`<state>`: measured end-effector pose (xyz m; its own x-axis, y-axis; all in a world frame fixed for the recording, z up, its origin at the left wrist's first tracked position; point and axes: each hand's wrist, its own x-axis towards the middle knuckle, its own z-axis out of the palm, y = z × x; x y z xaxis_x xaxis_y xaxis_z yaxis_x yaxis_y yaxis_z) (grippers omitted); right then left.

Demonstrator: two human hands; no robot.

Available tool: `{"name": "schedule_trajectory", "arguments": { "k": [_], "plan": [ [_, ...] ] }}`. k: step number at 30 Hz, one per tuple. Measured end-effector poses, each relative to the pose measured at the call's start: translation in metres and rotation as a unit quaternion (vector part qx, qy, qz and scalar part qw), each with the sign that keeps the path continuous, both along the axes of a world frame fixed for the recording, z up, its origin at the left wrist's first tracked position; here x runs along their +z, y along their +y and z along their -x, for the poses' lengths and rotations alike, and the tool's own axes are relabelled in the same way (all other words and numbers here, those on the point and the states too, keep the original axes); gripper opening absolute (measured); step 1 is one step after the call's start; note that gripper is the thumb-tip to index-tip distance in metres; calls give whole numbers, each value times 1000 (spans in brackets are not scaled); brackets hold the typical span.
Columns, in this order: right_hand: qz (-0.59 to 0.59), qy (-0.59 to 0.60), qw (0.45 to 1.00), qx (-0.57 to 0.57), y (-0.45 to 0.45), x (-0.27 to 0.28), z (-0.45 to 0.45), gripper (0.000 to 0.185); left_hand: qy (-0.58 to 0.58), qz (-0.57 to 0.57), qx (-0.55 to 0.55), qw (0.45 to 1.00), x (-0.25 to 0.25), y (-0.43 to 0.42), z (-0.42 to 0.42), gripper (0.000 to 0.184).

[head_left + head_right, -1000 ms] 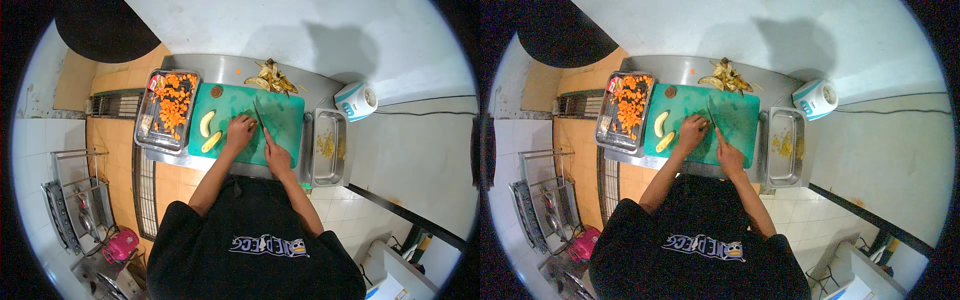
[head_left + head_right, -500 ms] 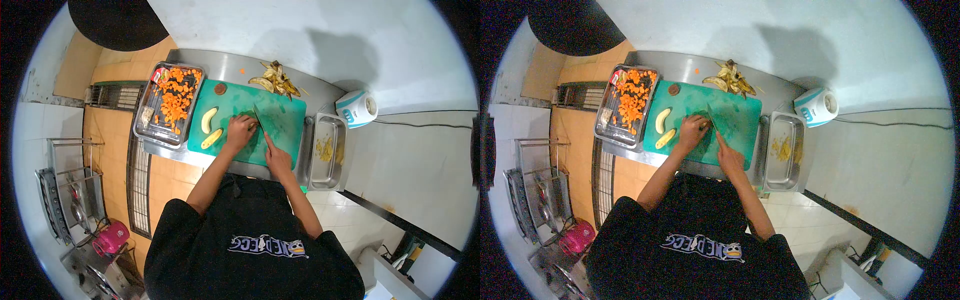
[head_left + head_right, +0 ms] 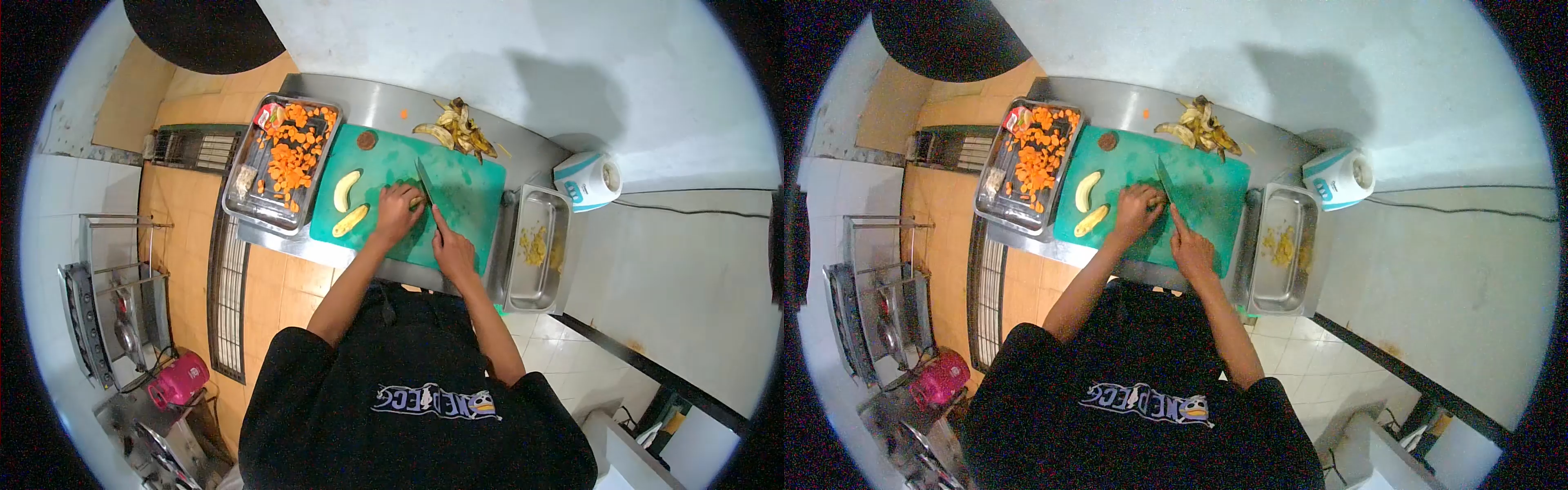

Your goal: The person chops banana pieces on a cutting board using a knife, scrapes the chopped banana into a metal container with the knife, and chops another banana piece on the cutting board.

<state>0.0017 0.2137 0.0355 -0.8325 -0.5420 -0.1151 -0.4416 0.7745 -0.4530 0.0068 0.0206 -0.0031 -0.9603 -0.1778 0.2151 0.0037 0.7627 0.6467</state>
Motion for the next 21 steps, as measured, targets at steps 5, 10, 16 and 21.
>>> {"name": "schedule_trajectory", "arguments": {
  "k": [5, 10, 16, 21],
  "plan": [
    [-5, -56, 998, -13, 8, 14, -2, 66, 43, -36, 10, 998, -3, 3, -1, 24],
    [45, -11, 999, -10, -4, 14, 6, 68, 69, -18, 22, 997, -5, 3, -1, 23],
    [-1, -43, 999, 1, -1, 9, 4, 68, 62, -16, 14, 998, -3, 4, -1, 21],
    [33, -18, 999, -6, -4, 7, 8, 68, 94, -17, 27, 995, 0, 4, -1, 20]
  ]
}}
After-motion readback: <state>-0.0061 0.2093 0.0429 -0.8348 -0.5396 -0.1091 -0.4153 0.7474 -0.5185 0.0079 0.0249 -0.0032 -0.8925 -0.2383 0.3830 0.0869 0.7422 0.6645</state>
